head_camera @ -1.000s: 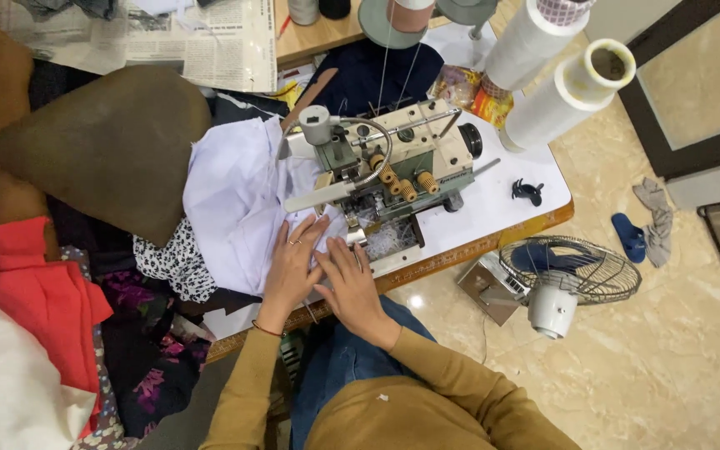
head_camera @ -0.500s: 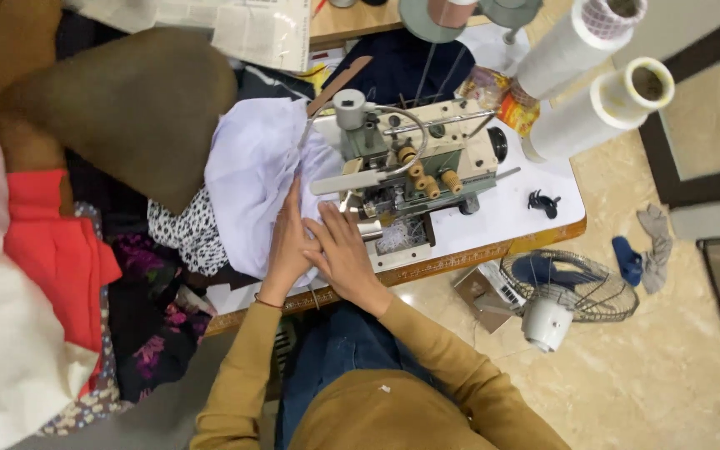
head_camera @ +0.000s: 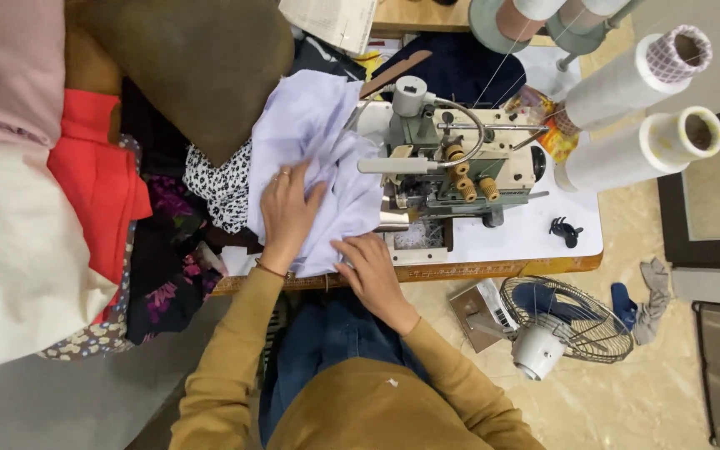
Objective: The person is operating an overlock sewing machine to finish fabric edges and then uses a small tool to thread or adjust the machine's mechanism.
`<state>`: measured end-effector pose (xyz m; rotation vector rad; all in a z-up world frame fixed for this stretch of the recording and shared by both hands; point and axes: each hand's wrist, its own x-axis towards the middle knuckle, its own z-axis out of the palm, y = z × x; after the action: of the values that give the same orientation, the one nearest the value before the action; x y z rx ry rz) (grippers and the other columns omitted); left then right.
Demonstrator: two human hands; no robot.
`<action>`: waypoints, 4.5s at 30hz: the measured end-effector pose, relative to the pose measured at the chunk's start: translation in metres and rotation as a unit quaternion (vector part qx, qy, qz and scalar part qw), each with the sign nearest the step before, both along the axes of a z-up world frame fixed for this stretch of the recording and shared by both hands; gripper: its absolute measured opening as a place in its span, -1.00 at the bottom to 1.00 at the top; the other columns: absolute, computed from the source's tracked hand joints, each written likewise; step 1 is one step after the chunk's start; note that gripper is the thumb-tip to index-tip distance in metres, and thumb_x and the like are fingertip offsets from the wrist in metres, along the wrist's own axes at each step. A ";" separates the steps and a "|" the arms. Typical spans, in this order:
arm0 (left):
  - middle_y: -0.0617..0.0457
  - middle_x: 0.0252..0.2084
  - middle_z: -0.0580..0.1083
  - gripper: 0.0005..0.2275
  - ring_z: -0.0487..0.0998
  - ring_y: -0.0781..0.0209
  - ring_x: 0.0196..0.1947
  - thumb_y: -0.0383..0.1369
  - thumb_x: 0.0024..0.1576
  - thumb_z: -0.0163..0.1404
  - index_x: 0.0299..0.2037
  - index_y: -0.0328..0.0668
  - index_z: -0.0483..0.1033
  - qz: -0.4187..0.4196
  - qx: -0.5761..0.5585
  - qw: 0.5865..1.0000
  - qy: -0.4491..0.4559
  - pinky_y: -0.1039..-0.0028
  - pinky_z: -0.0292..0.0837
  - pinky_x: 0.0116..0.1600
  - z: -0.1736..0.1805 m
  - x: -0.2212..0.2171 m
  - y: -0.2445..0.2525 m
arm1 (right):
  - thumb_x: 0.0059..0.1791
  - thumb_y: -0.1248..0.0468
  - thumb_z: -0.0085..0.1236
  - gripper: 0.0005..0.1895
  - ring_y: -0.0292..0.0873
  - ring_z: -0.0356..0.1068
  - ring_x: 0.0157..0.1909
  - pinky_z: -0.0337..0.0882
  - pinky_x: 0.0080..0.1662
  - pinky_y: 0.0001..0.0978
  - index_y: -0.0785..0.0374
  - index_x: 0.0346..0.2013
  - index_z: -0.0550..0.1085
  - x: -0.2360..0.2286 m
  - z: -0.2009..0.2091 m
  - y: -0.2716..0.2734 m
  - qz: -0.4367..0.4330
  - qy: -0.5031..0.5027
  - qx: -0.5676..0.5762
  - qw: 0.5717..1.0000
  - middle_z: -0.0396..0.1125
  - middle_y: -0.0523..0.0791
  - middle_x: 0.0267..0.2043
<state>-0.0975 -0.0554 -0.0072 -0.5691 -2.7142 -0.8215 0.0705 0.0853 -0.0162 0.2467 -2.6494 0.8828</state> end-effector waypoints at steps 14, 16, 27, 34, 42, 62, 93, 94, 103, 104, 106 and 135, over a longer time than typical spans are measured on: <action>-0.29 -0.05 0.34 -0.79 0.33 -0.15 -0.04 -0.39 0.37 -0.04 -0.03 -0.45 0.27 0.255 0.243 0.893 0.281 0.04 0.29 0.09 0.114 -0.039 -0.168 | 0.15 0.22 0.02 -0.77 0.01 0.31 0.04 0.30 0.13 -0.15 0.25 0.04 0.48 0.007 0.026 -0.008 0.079 -0.004 -0.076 0.994 0.35 -0.05 -0.06; -0.32 0.18 0.29 -0.65 0.36 -0.30 0.21 -0.52 0.31 0.10 0.23 -0.41 0.25 0.214 0.187 0.909 0.304 -0.07 0.30 0.30 0.121 -0.040 -0.159 | 0.15 0.22 0.02 -0.78 -0.01 0.33 0.00 0.32 0.11 -0.16 0.26 0.00 0.49 0.008 0.030 -0.011 0.084 -0.008 -0.087 0.993 0.36 -0.05 -0.10; -0.02 0.15 0.49 -0.70 0.37 -0.04 0.28 -0.25 0.25 -0.01 0.17 -0.04 0.48 -0.239 -0.069 0.962 0.115 0.06 0.19 0.25 0.035 -0.018 0.010 | 0.12 0.28 0.06 -0.74 0.02 0.49 0.04 0.45 0.09 -0.14 0.15 0.10 0.53 -0.003 0.040 0.012 -0.079 -0.138 -0.286 0.945 0.44 -0.04 -0.02; 0.17 -0.32 0.47 -0.88 0.41 0.18 -0.03 -0.18 0.21 0.11 -0.29 0.07 0.61 -0.199 -0.093 0.976 -0.011 0.05 0.02 0.29 0.031 -0.039 0.000 | 0.13 0.33 0.03 -0.55 0.10 0.52 -0.04 0.51 0.10 -0.03 0.52 0.27 0.27 -0.034 0.040 0.025 -0.132 -0.131 -0.494 0.849 0.28 0.27 0.16; -0.21 -0.10 0.54 -0.92 0.53 -0.20 0.03 -0.36 0.28 -0.15 -0.21 -0.15 0.34 -0.243 0.146 0.906 -0.313 0.01 0.30 0.14 0.065 -0.047 -0.032 | 0.16 0.24 -0.02 -0.45 -0.07 0.60 -0.23 0.54 -0.29 -0.55 0.59 0.33 0.20 -0.078 0.034 0.008 -0.092 -0.216 -0.653 0.720 0.41 0.14 -0.02; 0.09 -0.27 0.41 -0.91 0.34 0.07 -0.05 -0.26 0.26 0.04 -0.11 0.05 0.53 -0.278 -0.148 0.941 -0.123 0.19 0.07 0.11 0.123 -0.061 -0.011 | 0.08 0.16 0.21 -0.79 -0.41 0.12 -0.69 0.10 -0.53 -0.65 0.27 -0.25 0.57 -0.092 -0.001 0.016 -0.194 -0.164 -0.623 0.739 0.24 -0.16 -0.75; 0.13 -0.33 0.30 -0.93 0.29 0.11 -0.09 -0.24 0.20 0.17 -0.23 0.08 0.60 -0.239 0.002 0.960 -0.149 0.24 0.02 0.14 0.107 -0.060 -0.023 | 0.02 0.31 0.25 -0.92 -0.30 0.34 -0.66 0.20 -0.55 -0.62 0.29 -0.27 0.57 -0.084 -0.005 0.016 -0.205 -0.135 -0.675 0.695 0.26 -0.16 -0.58; 0.13 -0.33 0.30 -0.93 0.29 0.11 -0.09 -0.24 0.20 0.17 -0.23 0.08 0.60 -0.241 0.002 0.959 -0.149 0.24 0.02 0.14 0.109 -0.064 -0.026 | 0.02 0.31 0.25 -0.92 -0.30 0.34 -0.66 0.20 -0.55 -0.62 0.29 -0.27 0.57 -0.083 0.001 0.018 -0.206 -0.133 -0.675 0.696 0.26 -0.16 -0.58; 0.08 -0.25 0.44 -0.95 0.39 0.04 -0.06 -0.28 0.21 0.18 -0.19 0.05 0.64 -0.199 -0.070 0.971 -0.111 0.17 0.10 0.17 0.095 -0.085 -0.046 | 0.07 0.31 0.18 -0.55 0.02 0.59 -0.37 0.57 -0.38 -0.44 0.42 0.23 0.37 -0.038 0.014 0.022 -0.141 -0.139 -0.667 0.719 0.47 0.07 -0.20; 0.12 -0.26 0.43 -0.96 0.40 0.07 -0.07 -0.29 0.23 0.18 -0.17 0.10 0.61 -0.182 -0.097 0.976 -0.065 0.18 0.10 0.18 0.087 -0.085 -0.048 | 0.12 0.29 0.11 -0.63 0.00 0.59 -0.29 0.58 -0.30 -0.41 0.39 0.19 0.41 -0.027 0.020 0.025 -0.135 -0.152 -0.630 0.750 0.46 0.08 -0.11; 0.15 -0.27 0.43 -0.96 0.40 0.11 -0.08 -0.29 0.24 0.17 -0.16 0.15 0.59 -0.164 -0.122 0.979 -0.024 0.18 0.11 0.18 0.075 -0.083 -0.051 | 0.16 0.26 0.04 -0.69 -0.01 0.60 -0.21 0.59 -0.22 -0.37 0.36 0.16 0.45 -0.004 0.026 0.034 -0.131 -0.170 -0.590 0.778 0.46 0.10 -0.02; -0.20 0.39 0.22 -0.52 0.05 -0.24 0.41 -0.06 0.24 0.14 0.27 -0.11 0.42 0.076 -0.131 0.976 0.154 -0.18 -0.20 0.29 -0.002 0.082 -0.071 | 0.14 0.39 0.03 -0.96 -0.19 0.40 -0.38 0.41 -0.34 -0.39 0.25 -0.21 0.41 -0.062 0.011 0.063 -0.289 0.161 -0.346 0.878 0.37 -0.10 -0.36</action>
<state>-0.0156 -0.1266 -0.0094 -0.4866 -2.5507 -0.3068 0.0084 0.1482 -0.0054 -0.5038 -1.7771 1.3363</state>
